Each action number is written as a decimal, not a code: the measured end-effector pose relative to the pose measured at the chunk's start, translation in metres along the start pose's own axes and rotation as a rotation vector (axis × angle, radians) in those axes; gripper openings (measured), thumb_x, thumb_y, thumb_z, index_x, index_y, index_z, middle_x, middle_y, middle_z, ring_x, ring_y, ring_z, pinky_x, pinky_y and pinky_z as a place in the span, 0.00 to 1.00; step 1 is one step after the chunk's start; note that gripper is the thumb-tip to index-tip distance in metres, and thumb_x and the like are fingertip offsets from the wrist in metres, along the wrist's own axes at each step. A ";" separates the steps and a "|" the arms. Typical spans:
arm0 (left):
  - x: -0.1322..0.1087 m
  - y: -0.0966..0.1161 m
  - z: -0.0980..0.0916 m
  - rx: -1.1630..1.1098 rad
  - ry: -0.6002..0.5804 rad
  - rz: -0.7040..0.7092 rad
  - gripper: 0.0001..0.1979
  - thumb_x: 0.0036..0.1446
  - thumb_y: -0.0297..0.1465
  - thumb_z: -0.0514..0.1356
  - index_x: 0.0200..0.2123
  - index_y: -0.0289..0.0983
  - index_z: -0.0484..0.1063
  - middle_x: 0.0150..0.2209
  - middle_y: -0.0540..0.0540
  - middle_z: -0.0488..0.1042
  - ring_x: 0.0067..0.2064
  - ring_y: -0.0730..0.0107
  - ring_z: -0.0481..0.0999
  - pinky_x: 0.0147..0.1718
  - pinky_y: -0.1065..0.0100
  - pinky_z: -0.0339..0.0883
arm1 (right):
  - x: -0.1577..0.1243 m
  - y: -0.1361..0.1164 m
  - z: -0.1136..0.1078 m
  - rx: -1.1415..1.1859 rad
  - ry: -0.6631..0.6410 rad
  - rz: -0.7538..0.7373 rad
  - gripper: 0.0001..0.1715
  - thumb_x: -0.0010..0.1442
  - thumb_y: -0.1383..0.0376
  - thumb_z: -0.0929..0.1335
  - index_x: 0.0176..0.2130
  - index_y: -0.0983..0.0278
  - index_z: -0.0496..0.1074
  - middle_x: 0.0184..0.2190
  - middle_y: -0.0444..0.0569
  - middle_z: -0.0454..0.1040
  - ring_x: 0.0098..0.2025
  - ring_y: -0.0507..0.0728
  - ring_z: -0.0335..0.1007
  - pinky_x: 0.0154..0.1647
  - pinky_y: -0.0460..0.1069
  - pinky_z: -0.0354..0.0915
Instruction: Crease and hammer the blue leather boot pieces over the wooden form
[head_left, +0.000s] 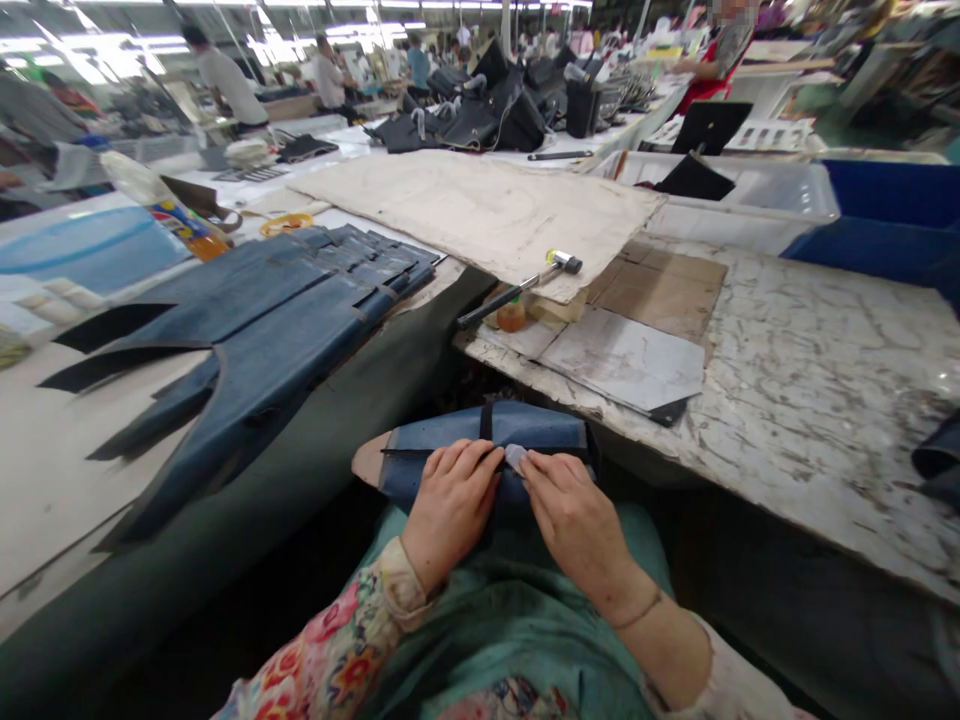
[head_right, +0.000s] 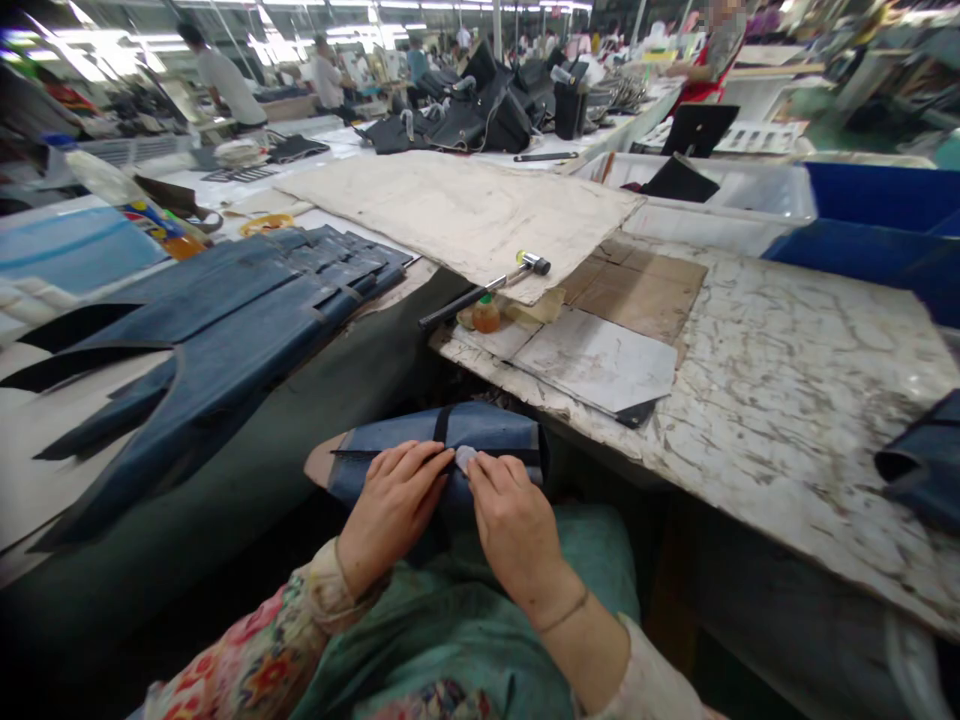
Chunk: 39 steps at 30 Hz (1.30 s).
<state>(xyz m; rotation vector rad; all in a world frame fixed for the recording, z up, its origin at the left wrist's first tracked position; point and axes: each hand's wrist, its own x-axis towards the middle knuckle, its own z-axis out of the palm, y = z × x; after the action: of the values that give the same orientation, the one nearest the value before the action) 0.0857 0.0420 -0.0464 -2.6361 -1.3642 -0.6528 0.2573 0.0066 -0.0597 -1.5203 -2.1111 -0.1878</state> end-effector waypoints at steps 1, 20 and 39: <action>-0.001 -0.006 -0.007 -0.003 0.011 -0.031 0.14 0.61 0.30 0.52 0.49 0.38 0.69 0.49 0.45 0.73 0.50 0.62 0.68 0.50 0.59 0.60 | 0.001 -0.001 0.000 0.009 -0.003 0.003 0.18 0.59 0.69 0.62 0.49 0.65 0.70 0.44 0.50 0.75 0.44 0.56 0.67 0.45 0.50 0.69; -0.038 -0.009 0.002 0.091 0.083 -0.016 0.19 0.59 0.26 0.52 0.54 0.32 0.64 0.52 0.41 0.70 0.52 0.61 0.66 0.53 0.59 0.60 | 0.018 0.012 -0.014 0.536 -0.327 0.187 0.16 0.61 0.61 0.62 0.46 0.62 0.72 0.43 0.48 0.74 0.46 0.53 0.66 0.51 0.53 0.65; -0.013 -0.006 -0.004 -0.078 -0.049 -0.011 0.12 0.59 0.26 0.51 0.45 0.38 0.70 0.45 0.46 0.73 0.48 0.65 0.68 0.49 0.60 0.59 | 0.047 0.020 -0.024 0.409 -0.500 -0.102 0.17 0.62 0.63 0.59 0.46 0.61 0.71 0.43 0.49 0.75 0.46 0.54 0.68 0.51 0.54 0.67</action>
<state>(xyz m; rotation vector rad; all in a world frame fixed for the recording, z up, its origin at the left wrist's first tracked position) 0.0727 0.0345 -0.0494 -2.7242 -1.3954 -0.6600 0.2731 0.0438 -0.0199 -1.3015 -2.4083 0.6143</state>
